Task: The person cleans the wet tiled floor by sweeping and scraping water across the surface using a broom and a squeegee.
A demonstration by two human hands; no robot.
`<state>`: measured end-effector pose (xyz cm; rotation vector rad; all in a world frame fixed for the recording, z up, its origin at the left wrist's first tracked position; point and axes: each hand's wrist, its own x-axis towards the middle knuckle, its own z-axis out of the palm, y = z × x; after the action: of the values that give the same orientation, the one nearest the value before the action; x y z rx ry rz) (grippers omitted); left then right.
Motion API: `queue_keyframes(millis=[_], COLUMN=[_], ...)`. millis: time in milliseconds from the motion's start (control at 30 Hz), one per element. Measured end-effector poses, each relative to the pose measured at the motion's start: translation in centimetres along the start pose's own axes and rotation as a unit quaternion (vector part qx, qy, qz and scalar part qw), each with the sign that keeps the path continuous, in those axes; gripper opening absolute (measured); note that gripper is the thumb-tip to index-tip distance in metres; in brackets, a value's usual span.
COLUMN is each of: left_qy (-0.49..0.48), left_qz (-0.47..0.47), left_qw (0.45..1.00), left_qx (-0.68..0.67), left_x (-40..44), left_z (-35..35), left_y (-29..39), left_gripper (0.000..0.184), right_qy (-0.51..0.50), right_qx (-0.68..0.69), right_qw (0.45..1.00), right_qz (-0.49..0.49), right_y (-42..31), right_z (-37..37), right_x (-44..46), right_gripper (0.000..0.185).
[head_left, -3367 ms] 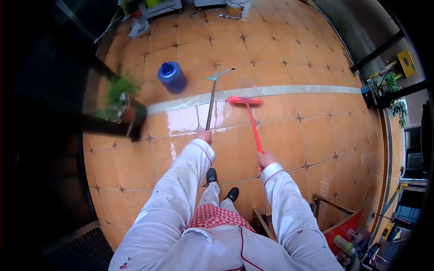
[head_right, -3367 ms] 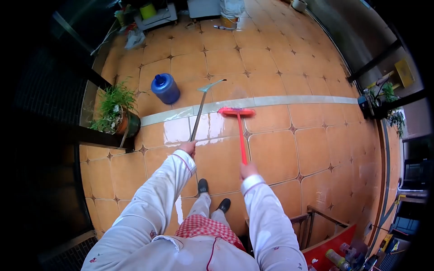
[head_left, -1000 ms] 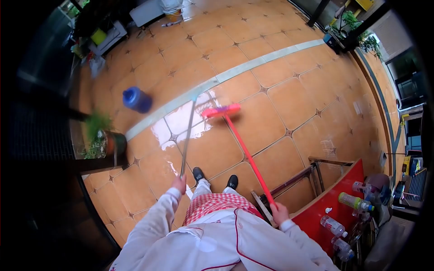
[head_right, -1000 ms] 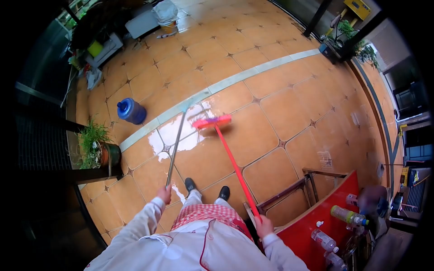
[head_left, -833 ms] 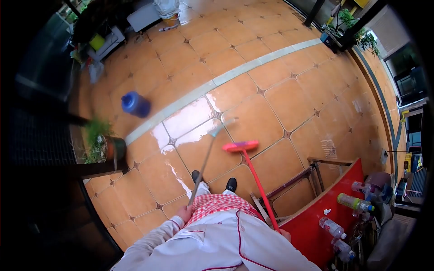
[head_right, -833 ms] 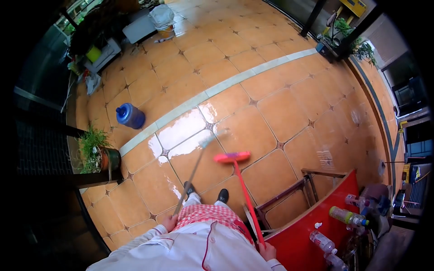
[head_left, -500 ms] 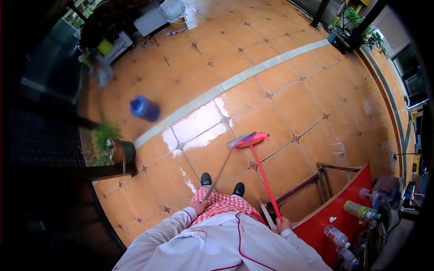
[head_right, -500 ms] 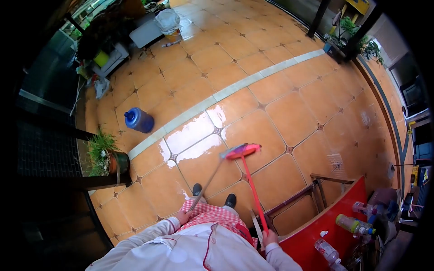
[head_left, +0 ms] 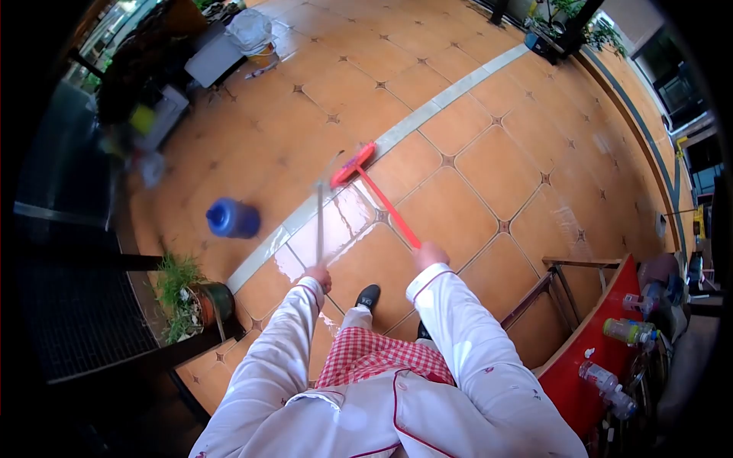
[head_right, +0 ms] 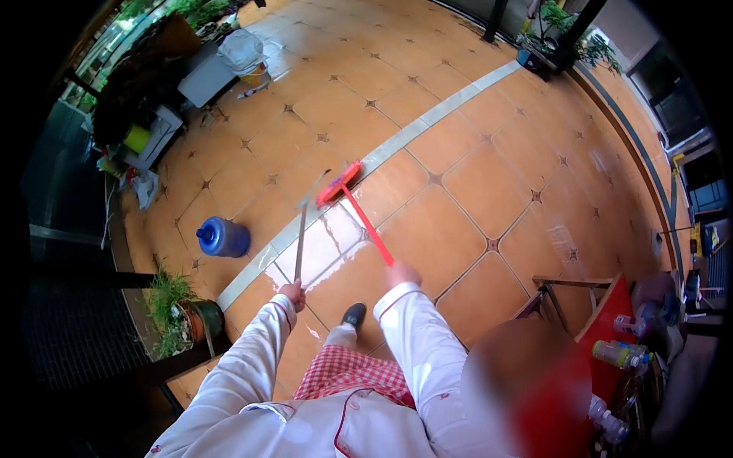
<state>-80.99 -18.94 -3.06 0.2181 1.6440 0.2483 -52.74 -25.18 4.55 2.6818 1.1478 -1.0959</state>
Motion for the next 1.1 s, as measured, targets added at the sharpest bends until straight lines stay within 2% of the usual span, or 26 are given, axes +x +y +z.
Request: queue_keyframes(millis=[67, 100, 133, 200, 233, 267, 300, 333, 400, 467, 500, 600, 667, 700, 733, 767, 800, 833, 867, 900, 933, 967, 1000, 1033, 1100], left_qy=[-0.001, 0.006, 0.013, 0.032, 0.044, 0.041, 0.04, 0.029, 0.015, -0.014, -0.019, -0.081, -0.11, -0.135, -0.138, -0.15, -0.161, -0.162, -0.158, -0.153, -0.151, -0.145, -0.138, -0.102, -0.085], left_qz=[0.017, 0.029, 0.033, 0.05, 0.063, 0.078, 0.095, 0.098, 0.098, 0.222, 0.222, 0.234, 0.231, 0.232, 0.232, 0.217, 0.202, 0.202, 0.176, 0.15, 0.152, 0.16, 0.169, 0.083, 0.016], left_qw=[0.999, 0.998, 0.995, 0.983, 0.976, 0.961, 0.943, 0.93, 0.911, 0.793, 0.787, 0.658, 0.637, 0.621, 0.615, 0.617, 0.618, 0.615, 0.643, 0.67, 0.669, 0.683, 0.697, 0.791, 0.846], left_qx=[0.03, 0.052, 0.098, 0.175, 0.202, 0.261, 0.316, 0.352, 0.4, 0.567, 0.576, 0.711, 0.727, 0.737, 0.741, 0.742, 0.742, 0.745, 0.729, 0.71, 0.712, 0.698, 0.683, 0.598, 0.526], left_x=[-1.1, -1.6, -1.9, -3.2, -4.4, -5.0, -5.6, -6.7, -5.7, -0.6, -2.0, -9.5, -9.7, -9.7, -9.4, -8.7, -7.7, -5.7, -2.7, 0.1, 2.4, 4.5, 5.3, -2.9, -4.7], left_z=[-1.1, -1.9, -3.2, -5.3, -6.1, -7.2, -8.3, -8.8, -11.5, -15.1, -14.3, -8.6, -6.8, -5.9, -5.0, -3.9, -3.5, -3.9, -4.7, -5.5, -6.6, -7.9, -8.8, -6.2, -7.0], left_y=[1.3, 0.9, 0.2, -1.6, -2.5, -3.7, -4.7, -5.2, -7.6, -9.9, -9.1, -5.4, -6.1, -6.4, -6.7, -7.2, -8.1, -9.2, -10.4, -11.5, -12.1, -12.3, -12.7, -10.7, -10.1], left_gripper=[0.032, 0.032, 0.032, 0.031, 0.031, 0.031, 0.032, 0.032, 0.032, 0.037, 0.037, 0.041, 0.042, 0.043, 0.043, 0.044, 0.045, 0.045, 0.046, 0.048, 0.048, 0.043, 0.039, 0.038, 0.037], right_qy=[0.036, -0.002, 0.007, 0.024, 0.023, 0.044, 0.008, 0.02, 0.012, 0.0, 0.005, 0.027, 0.051, 0.045, 0.054, 0.1, 0.08, 0.075, 0.154, 0.114, 0.109, 0.12, 0.103, 0.099, 0.104], right_qx=[0.039, 0.069, 0.151, 0.169, 0.184, 0.176, 0.188, 0.248, 0.224, 0.255, 0.281, 0.293, 0.267, 0.347, 0.335, 0.328, 0.294, 0.285, 0.274, 0.262, 0.25, 0.246, 0.235, 0.223, 0.227], right_qw=[0.999, 0.997, 0.985, 0.985, 0.983, 0.983, 0.98, 0.965, 0.963, 0.94, 0.921, 0.894, 0.892, 0.846, 0.851, 0.874, 0.88, 0.887, 0.9, 0.898, 0.905, 0.905, 0.909, 0.919, 0.92], right_qz=[0.003, -0.033, -0.083, -0.031, 0.005, 0.029, 0.062, 0.08, 0.15, 0.228, 0.268, 0.337, 0.36, 0.403, 0.4, 0.344, 0.365, 0.354, 0.303, 0.335, 0.328, 0.325, 0.327, 0.31, 0.301], right_y=[2.2, 5.8, 10.0, 13.2, 12.4, 14.3, 15.8, 17.2, 16.2, 16.5, 16.7, 16.8, 17.4, 19.9, 21.3, 22.4, 23.0, 21.7, 21.5, 19.8, 21.3, 18.7, 19.1, 18.9, 18.7], right_z=[-0.1, 2.0, 5.2, 5.8, 3.6, 5.4, 6.7, 9.0, 9.2, 11.8, 13.2, 14.7, 15.6, 19.5, 21.3, 23.0, 23.8, 20.9, 20.5, 17.3, 19.3, 15.5, 15.9, 15.5, 15.5], right_x=[-1.7, -1.9, -2.9, -10.9, -16.1, -19.8, -23.5, -27.3, -34.4, -40.2, -42.4, -44.9, -42.4, -41.0, -38.7, -36.9, -35.5, -33.7, -31.7, -29.8, -27.5, -26.4, -24.8, -23.8, -23.5], right_gripper=[0.029, 0.028, 0.028, 0.026, 0.025, 0.023, 0.022, 0.022, 0.022, 0.022, 0.022, 0.024, 0.027, 0.027, 0.027, 0.029, 0.027, 0.026, 0.026, 0.024, 0.023, 0.023, 0.024, 0.025, 0.025])
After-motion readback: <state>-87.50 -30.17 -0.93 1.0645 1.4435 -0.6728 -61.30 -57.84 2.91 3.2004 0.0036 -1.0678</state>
